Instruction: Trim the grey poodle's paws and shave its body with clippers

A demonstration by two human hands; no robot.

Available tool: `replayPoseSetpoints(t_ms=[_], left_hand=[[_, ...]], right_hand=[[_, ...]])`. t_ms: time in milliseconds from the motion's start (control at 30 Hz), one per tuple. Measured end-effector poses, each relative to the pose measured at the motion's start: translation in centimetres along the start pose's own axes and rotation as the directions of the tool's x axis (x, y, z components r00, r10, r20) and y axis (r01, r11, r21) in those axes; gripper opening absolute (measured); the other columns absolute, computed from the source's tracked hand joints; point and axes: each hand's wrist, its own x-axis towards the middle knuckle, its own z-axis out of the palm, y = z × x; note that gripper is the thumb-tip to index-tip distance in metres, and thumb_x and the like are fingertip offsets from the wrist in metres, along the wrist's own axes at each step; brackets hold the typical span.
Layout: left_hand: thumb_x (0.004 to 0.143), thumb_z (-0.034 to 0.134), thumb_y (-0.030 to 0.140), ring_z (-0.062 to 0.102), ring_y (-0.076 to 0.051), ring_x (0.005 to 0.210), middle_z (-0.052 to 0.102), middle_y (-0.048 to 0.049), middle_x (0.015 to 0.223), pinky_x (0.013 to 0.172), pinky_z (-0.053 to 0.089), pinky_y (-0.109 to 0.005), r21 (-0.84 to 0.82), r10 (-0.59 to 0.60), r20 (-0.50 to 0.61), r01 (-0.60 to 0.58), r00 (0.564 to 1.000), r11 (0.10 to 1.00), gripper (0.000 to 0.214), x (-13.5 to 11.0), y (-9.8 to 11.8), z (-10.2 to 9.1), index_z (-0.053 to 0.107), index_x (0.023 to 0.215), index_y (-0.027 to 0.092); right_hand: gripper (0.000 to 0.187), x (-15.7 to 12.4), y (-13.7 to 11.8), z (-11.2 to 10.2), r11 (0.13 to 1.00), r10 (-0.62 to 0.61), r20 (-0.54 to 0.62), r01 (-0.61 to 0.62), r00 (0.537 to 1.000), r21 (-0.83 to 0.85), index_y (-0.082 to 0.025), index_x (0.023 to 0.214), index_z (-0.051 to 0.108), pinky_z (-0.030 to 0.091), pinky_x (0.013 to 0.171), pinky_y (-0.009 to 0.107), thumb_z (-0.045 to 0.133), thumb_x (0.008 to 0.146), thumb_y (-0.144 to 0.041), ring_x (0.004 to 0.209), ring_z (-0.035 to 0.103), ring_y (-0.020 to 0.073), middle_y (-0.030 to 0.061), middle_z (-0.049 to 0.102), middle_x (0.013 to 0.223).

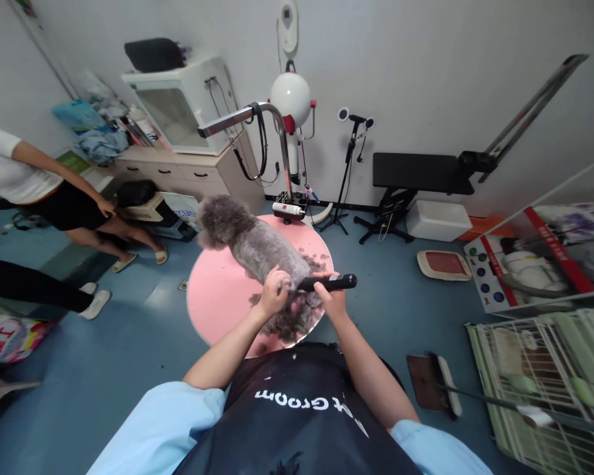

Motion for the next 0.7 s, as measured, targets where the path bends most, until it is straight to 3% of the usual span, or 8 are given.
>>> replayPoseSetpoints(t_ms=[67,167,300,400,500,700], left_hand=[[0.097,0.030,0.033,0.062,-0.019,0.082,0.064,-0.0041,0.073,0.104,0.044,-0.045,0.013,-0.037,-0.042,0.038,0.998,0.999,0.037,-1.0,-0.2,-0.2,0.052,0.070,0.023],[0.098,0.025,0.036,0.056,-0.020,0.072,0.058,-0.0046,0.065,0.084,0.050,-0.039,0.045,-0.120,-0.123,0.126,0.985,0.991,0.042,-1.4,-0.8,-0.1,0.044,0.063,0.023],[0.098,0.027,0.039,0.055,-0.019,0.067,0.057,-0.0044,0.065,0.068,0.048,-0.033,0.066,-0.173,-0.142,0.183,0.975,0.981,0.041,-1.3,-1.6,-0.1,0.046,0.065,0.023],[0.098,0.031,0.041,0.056,-0.019,0.064,0.057,-0.0035,0.063,0.065,0.046,-0.031,0.085,-0.188,-0.101,0.197,0.977,0.977,0.042,-1.7,-1.8,-0.1,0.048,0.064,0.022],[0.097,0.032,0.046,0.057,-0.018,0.063,0.059,-0.0037,0.061,0.065,0.045,-0.030,0.107,-0.193,-0.049,0.197,0.980,0.975,0.046,-2.3,-1.9,-0.1,0.051,0.063,0.022],[0.097,0.033,0.049,0.062,-0.019,0.068,0.065,-0.0053,0.067,0.068,0.046,-0.030,0.141,-0.216,0.007,0.213,0.976,0.967,0.047,-2.7,-2.2,-0.5,0.058,0.067,0.022]], right_hand=[[0.022,1.0,-0.8,0.0,1.000,-0.025,0.041,0.025,0.999,-0.016,-0.026,0.089,0.067,0.052,0.095,0.044,0.070,0.069,-0.034,0.094,0.069,0.0250,0.0035,0.075,0.097],[0.022,1.8,-1.4,0.2,0.998,-0.032,0.124,0.038,0.992,-0.044,-0.026,0.080,0.069,0.056,0.086,0.041,0.076,0.059,-0.028,0.080,0.070,0.0237,0.0002,0.075,0.083],[0.018,3.3,-1.7,-0.3,0.999,-0.031,0.085,0.034,0.996,-0.037,-0.024,0.080,0.066,0.056,0.087,0.042,0.072,0.065,-0.031,0.082,0.071,0.0238,0.0020,0.075,0.085],[0.022,5.8,-2.1,-0.8,1.000,-0.024,0.027,0.024,0.999,-0.011,-0.023,0.086,0.061,0.056,0.090,0.044,0.069,0.069,-0.034,0.090,0.072,0.0250,0.0059,0.076,0.091],[0.023,7.8,-2.5,-0.7,1.000,-0.005,0.043,0.005,0.999,-0.006,-0.022,0.086,0.061,0.057,0.087,0.044,0.070,0.067,-0.033,0.088,0.073,0.0259,0.0068,0.077,0.090],[0.018,6.5,-1.1,0.2,0.999,0.011,0.165,-0.003,0.986,-0.048,-0.023,0.079,0.067,0.056,0.089,0.040,0.071,0.061,-0.027,0.086,0.073,0.0247,0.0025,0.077,0.086]])
